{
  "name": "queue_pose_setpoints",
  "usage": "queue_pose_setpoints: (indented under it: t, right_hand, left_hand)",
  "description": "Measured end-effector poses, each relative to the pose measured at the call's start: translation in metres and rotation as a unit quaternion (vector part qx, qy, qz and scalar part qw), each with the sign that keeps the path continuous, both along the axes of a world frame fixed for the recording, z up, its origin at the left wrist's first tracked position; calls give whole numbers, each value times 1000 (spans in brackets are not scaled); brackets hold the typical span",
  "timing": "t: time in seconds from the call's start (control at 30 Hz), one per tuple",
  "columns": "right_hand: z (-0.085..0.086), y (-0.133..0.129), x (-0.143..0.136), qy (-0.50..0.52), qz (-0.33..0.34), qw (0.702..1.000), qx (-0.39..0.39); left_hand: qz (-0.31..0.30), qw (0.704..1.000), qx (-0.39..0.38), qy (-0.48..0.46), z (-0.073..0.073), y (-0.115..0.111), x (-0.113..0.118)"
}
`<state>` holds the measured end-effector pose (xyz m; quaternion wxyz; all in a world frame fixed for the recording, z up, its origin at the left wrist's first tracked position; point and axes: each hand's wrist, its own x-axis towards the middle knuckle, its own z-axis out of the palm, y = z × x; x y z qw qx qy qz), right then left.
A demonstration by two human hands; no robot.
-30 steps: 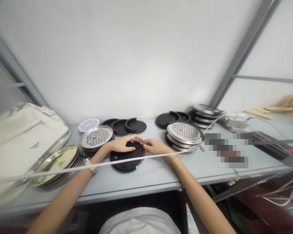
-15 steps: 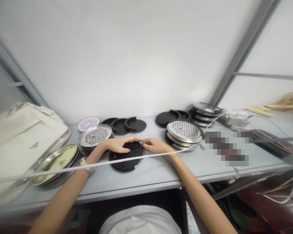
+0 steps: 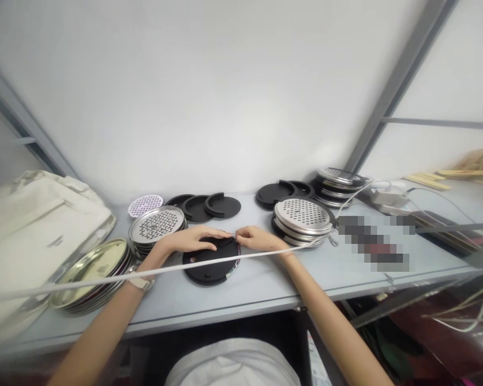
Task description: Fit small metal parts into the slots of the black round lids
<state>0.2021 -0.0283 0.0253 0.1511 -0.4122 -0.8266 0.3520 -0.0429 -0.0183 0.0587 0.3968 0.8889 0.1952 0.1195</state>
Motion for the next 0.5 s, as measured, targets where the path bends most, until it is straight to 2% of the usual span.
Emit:
queue_pose_setpoints:
  t: [0.23, 0.4, 0.5]
  right_hand:
    - [1, 5, 13, 9, 15, 1000, -21]
    - [-1, 7, 15, 14, -36, 998, 59]
    - [1, 6, 14, 20, -59, 993, 102]
  left_hand:
    - [50, 997, 66, -4, -1, -14, 15]
    - [96, 988, 117, 5, -2, -25, 26]
    - [128, 982, 142, 3, -9, -30, 33]
